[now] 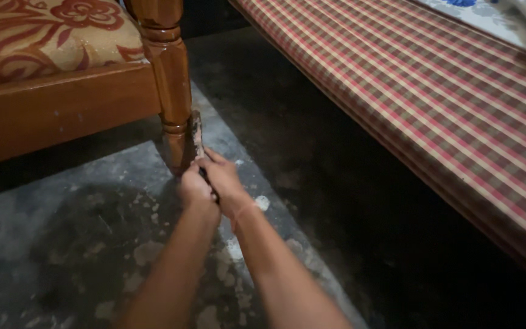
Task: The person scrubs the wooden legs of a chair using a brush and water from a nearby blue bucket. The person repeatedly dips the brush into the water and scrubs the chair legs in a circular motion.
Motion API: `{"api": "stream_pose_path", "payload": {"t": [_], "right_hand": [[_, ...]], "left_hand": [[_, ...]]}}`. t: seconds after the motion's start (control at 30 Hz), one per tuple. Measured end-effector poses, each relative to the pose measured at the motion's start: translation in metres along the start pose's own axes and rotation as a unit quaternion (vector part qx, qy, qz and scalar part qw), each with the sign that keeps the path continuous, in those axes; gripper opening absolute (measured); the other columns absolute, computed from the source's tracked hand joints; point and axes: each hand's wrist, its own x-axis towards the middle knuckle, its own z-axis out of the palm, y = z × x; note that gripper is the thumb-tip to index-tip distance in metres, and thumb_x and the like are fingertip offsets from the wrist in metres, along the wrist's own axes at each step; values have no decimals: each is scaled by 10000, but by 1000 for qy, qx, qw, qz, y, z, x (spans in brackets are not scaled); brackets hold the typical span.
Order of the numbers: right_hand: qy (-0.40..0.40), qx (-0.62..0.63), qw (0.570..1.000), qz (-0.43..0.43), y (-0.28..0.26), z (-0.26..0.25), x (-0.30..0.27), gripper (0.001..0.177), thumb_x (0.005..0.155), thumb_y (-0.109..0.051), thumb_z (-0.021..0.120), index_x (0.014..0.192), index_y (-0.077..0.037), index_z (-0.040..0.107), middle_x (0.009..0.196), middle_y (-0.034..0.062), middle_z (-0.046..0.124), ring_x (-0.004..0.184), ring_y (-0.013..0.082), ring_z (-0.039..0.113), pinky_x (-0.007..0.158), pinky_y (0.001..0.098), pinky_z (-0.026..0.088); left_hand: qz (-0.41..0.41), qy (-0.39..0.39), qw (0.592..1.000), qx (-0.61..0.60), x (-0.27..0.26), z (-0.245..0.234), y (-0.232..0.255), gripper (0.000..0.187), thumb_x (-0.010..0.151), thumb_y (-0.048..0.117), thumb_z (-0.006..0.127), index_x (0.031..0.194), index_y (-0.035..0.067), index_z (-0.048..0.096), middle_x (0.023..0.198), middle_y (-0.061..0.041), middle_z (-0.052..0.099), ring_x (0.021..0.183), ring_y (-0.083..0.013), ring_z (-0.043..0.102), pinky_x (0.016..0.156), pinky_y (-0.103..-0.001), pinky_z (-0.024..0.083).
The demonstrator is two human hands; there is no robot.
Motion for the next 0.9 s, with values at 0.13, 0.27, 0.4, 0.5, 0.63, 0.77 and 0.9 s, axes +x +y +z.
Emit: {"api": "stream_pose_path", "payload": {"t": [0.13, 0.27, 0.4, 0.5, 0.63, 0.77, 0.9], "right_hand": [[21, -68, 997, 37, -5, -2, -35, 495, 892, -163, 659, 1386, -154, 680, 707, -35, 621, 474, 61, 440, 429, 238, 346], [-26, -77, 996, 36, -17, -1, -62, 518, 890, -206, 667, 1406, -164, 670, 703, -33, 597, 476, 54, 436, 422, 229, 338], [-32, -90, 995, 26, -13, 7, -77, 521, 887, -200, 687, 1404, -144, 679, 795, -34, 665, 554, 49, 499, 473, 212, 386], [-47, -65, 996, 32, -4, 16, -81, 518, 896, -184, 691, 1411, -134, 669, 879, -28, 702, 668, 43, 566, 581, 191, 454], [-70, -49, 995, 55, 5, 28, -88, 529, 876, -158, 678, 1405, -146, 664, 894, -10, 707, 730, 60, 604, 653, 206, 489], [-127, -51, 989, 48, 26, 40, -86, 458, 925, -159, 654, 1381, -117, 658, 933, -1, 713, 768, 64, 625, 663, 215, 498], [-111, -100, 987, 52, 46, 57, -63, 441, 934, -183, 650, 1367, -119, 704, 823, 18, 654, 575, 75, 525, 488, 243, 409]], "left_hand": [[16, -12, 997, -74, -25, -18, -17, 311, 1004, 396, 561, 880, 137, 681, 714, 5, 608, 504, -125, 527, 431, -286, 368], [9, 6, 993, -115, -49, -27, -20, 305, 1022, 409, 521, 923, 176, 692, 747, 31, 604, 514, -93, 508, 428, -266, 337], [14, 17, 993, -114, -64, -40, -17, 306, 1034, 404, 541, 932, 155, 687, 723, 27, 568, 494, -96, 464, 416, -272, 307], [38, -13, 993, -115, -68, -53, -14, 285, 1045, 395, 563, 953, 149, 676, 759, 32, 561, 549, -93, 486, 448, -269, 327], [52, 48, 990, -119, -74, -69, -7, 317, 1021, 361, 528, 1017, 108, 718, 903, -12, 688, 737, -142, 641, 610, -277, 484], [119, -46, 971, -201, -54, -93, 1, 322, 1018, 268, 504, 1099, 59, 735, 1054, -51, 741, 945, -174, 713, 821, -280, 571], [38, 2, 989, -140, -14, -119, 19, 266, 1017, 285, 460, 1031, 121, 670, 853, -33, 672, 652, -151, 611, 563, -279, 481]]}}
